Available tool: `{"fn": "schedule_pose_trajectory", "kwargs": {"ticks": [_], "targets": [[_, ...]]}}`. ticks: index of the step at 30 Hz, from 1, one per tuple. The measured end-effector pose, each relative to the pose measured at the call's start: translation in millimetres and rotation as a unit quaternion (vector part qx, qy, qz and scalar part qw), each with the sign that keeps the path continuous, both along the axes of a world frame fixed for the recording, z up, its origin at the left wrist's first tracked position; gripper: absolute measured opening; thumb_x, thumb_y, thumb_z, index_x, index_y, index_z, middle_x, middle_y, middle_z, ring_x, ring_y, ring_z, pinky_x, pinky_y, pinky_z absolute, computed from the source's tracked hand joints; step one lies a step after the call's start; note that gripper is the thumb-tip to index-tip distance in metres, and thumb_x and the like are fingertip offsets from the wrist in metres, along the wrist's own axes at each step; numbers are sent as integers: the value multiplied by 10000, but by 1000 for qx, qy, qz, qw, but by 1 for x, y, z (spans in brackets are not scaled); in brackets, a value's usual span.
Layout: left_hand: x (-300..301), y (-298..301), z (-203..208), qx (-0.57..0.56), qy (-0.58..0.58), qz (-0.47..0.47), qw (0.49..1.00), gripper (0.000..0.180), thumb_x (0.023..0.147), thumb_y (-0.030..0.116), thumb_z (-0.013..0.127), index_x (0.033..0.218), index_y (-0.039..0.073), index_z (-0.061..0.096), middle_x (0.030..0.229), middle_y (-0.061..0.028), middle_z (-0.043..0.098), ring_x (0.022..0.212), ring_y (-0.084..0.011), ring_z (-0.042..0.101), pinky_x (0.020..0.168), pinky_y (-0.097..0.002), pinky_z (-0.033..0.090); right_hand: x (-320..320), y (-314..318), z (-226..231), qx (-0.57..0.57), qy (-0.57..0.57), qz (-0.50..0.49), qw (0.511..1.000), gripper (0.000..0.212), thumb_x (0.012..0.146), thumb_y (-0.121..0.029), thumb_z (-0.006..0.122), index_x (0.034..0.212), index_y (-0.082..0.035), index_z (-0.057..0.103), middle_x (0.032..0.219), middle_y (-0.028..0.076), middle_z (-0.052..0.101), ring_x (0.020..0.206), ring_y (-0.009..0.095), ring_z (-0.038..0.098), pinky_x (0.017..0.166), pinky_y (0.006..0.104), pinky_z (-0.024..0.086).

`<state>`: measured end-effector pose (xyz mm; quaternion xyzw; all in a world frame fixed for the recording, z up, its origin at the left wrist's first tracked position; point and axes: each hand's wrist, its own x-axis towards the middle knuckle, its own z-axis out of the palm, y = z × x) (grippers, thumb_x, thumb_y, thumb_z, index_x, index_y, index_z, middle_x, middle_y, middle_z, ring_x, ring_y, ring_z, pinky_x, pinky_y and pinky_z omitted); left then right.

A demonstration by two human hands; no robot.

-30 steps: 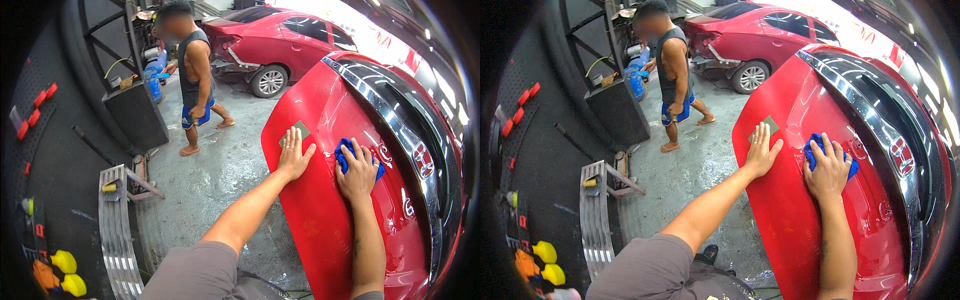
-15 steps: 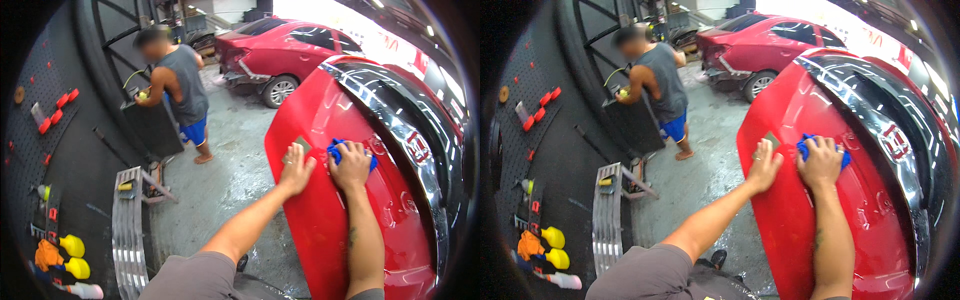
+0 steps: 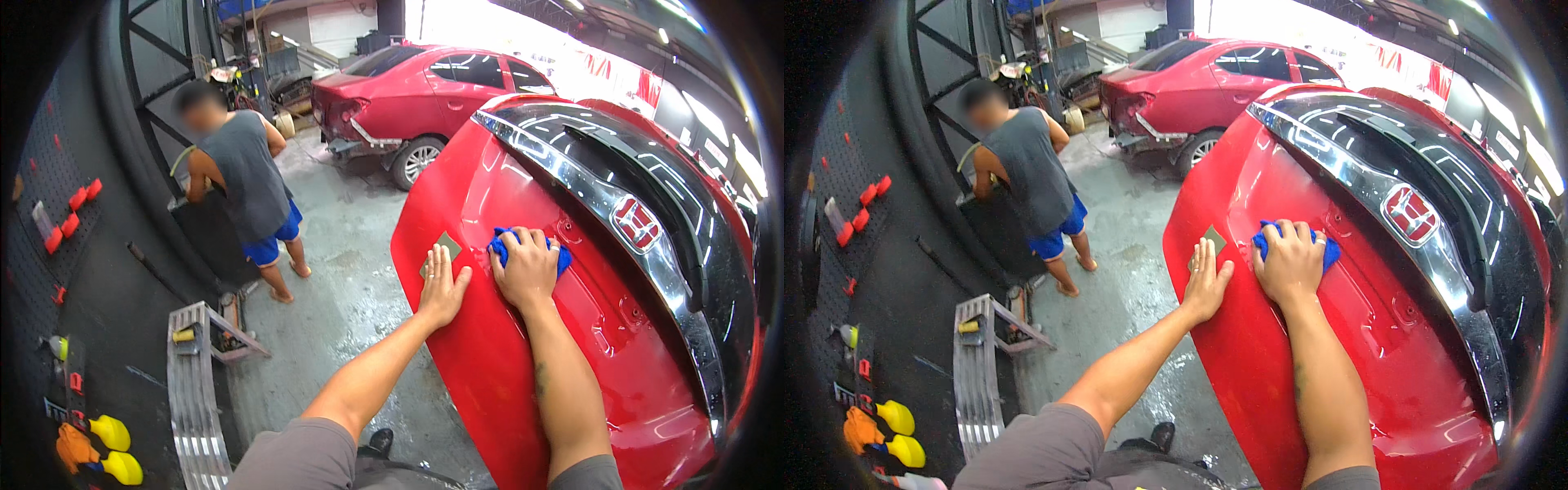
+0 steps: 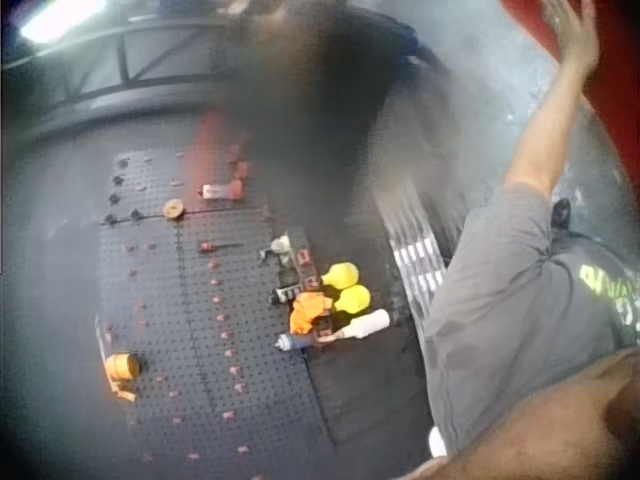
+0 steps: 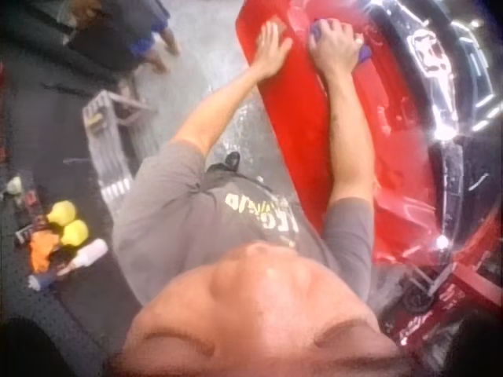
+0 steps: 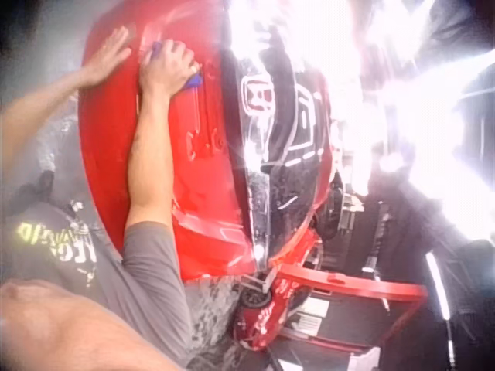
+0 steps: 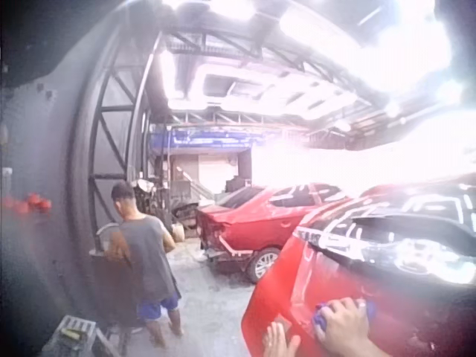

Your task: The person uses a sanding block and a blue cloth to manually polish the rear trunk lid of a red car. They repeatedly rub the surface with the block and wipe it with the cloth in a workshop environment.

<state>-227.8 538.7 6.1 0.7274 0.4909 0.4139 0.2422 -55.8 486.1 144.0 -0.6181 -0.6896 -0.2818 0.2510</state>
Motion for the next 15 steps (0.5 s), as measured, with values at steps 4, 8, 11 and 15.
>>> {"fn": "schedule_pose_trajectory", "kwargs": {"ticks": [4,8,11,15], "targets": [[43,-166,-26,140,47,-123,981,1084,1129,604,572,1770,-143,121,1858,-410,49,1740,-578,31,1409,-655,78,10,3,-13,-6,-6,-16,1000,362,942,-404,819,1229,-182,811,1281,52,772,1274,295,680,1136,612,485],[20,-203,-42,105,44,-227,967,1110,1109,587,628,1795,-96,87,1866,-390,60,1749,-555,26,1413,-641,86,14,2,-13,1,-8,-14,1000,345,946,-410,821,1202,-179,815,1302,57,776,1286,294,684,1136,608,481],[5,-74,-31,130,69,-121,982,1085,1119,596,605,1795,-93,109,1872,-376,73,1755,-532,49,1417,-628,82,9,4,-10,-12,-8,-8,1000,342,930,-418,839,1172,-178,822,1303,54,777,1285,292,684,1135,595,478],[-26,137,13,88,45,-68,993,1016,1161,640,490,1795,-82,157,1883,-341,109,1768,-475,70,1429,-588,74,-9,10,-1,-33,-29,2,999,352,907,-437,862,1122,-162,819,1275,50,776,1263,292,684,1129,581,468]]}}
